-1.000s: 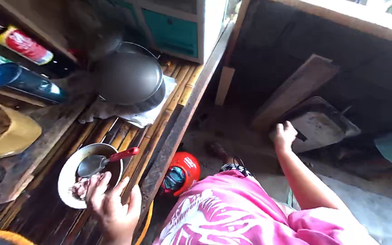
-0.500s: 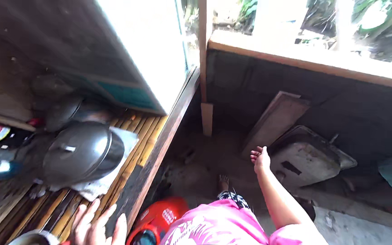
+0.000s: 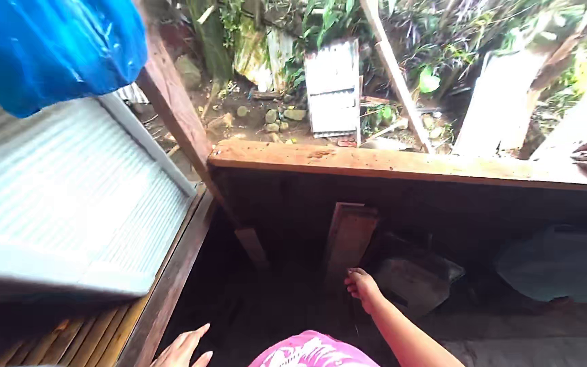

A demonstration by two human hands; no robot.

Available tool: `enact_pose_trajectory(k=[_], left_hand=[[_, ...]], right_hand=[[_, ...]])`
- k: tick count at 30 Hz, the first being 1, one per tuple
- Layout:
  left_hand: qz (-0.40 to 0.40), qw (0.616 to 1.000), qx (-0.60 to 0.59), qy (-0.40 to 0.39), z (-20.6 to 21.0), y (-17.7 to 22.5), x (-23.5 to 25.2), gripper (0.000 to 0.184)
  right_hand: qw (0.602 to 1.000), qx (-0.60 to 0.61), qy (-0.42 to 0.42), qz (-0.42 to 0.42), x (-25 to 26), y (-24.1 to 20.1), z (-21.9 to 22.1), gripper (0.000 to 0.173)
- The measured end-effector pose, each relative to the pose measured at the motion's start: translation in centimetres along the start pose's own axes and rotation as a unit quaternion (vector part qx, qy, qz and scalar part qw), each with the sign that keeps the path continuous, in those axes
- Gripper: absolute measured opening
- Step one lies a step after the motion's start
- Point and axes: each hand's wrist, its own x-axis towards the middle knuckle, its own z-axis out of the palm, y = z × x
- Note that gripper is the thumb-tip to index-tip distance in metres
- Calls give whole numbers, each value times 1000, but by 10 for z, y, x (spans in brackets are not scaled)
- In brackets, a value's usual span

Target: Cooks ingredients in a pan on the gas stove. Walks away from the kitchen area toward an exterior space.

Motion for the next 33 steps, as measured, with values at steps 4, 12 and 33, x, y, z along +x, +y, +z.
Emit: enact_pose_trajectory(k=[4, 12, 33], left_hand=[[40, 998, 13, -43, -17, 21, 48, 55], [170, 974, 8, 153, -54, 62, 142, 53], [363, 827, 165, 396, -172, 148, 374, 51]], right_hand=[[981, 5, 82, -174, -9, -13, -9, 38], [737, -163, 199, -626, -15, -129, -16, 49], [572, -307, 370, -665, 61, -302, 46, 49]])
